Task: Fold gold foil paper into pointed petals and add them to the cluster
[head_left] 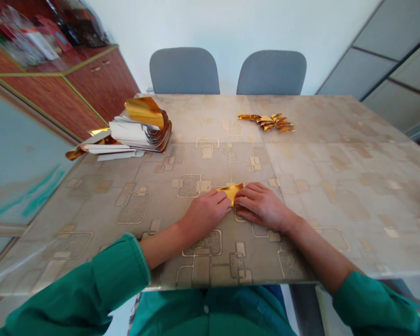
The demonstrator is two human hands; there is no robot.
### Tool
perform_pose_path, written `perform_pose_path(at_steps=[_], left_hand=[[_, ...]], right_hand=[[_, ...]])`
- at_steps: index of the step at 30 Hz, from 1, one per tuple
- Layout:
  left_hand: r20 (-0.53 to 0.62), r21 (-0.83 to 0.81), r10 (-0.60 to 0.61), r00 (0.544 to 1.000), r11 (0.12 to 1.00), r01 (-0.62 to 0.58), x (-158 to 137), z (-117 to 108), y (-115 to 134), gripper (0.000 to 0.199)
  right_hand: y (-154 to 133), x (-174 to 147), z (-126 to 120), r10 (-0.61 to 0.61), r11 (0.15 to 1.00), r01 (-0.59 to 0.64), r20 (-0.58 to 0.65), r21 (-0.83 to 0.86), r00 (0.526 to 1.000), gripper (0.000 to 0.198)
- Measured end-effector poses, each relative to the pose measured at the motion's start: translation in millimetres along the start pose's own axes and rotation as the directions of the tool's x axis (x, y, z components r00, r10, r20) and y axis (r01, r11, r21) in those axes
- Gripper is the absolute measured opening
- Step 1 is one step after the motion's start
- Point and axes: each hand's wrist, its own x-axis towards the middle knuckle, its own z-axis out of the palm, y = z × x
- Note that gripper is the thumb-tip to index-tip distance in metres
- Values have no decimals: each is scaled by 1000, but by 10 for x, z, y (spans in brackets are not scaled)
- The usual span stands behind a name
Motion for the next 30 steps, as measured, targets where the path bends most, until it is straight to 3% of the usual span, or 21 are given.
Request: perform_pose_path(at_steps=[10,18,23,30], left_hand=[[-39,-61,-16,999,998,13,-104,-60,-26,22],[-112,-242,-246,963,947,213,-116,-45,-59,13],[-140,-261,-294,946,932,251,-103,-29,-48,14],[-137,-245,-336,932,923,297,-65,-8,-59,18]], right_hand=[[-2,-1,-24,57,971,-55,-2,231,998,23],[75,-11,-36,175,907,-168,16,385,984,21],[71,23,54,325,884,-293,-28,365,945,19],[32,48,144,417,866,-369,-81,336,905,16]])
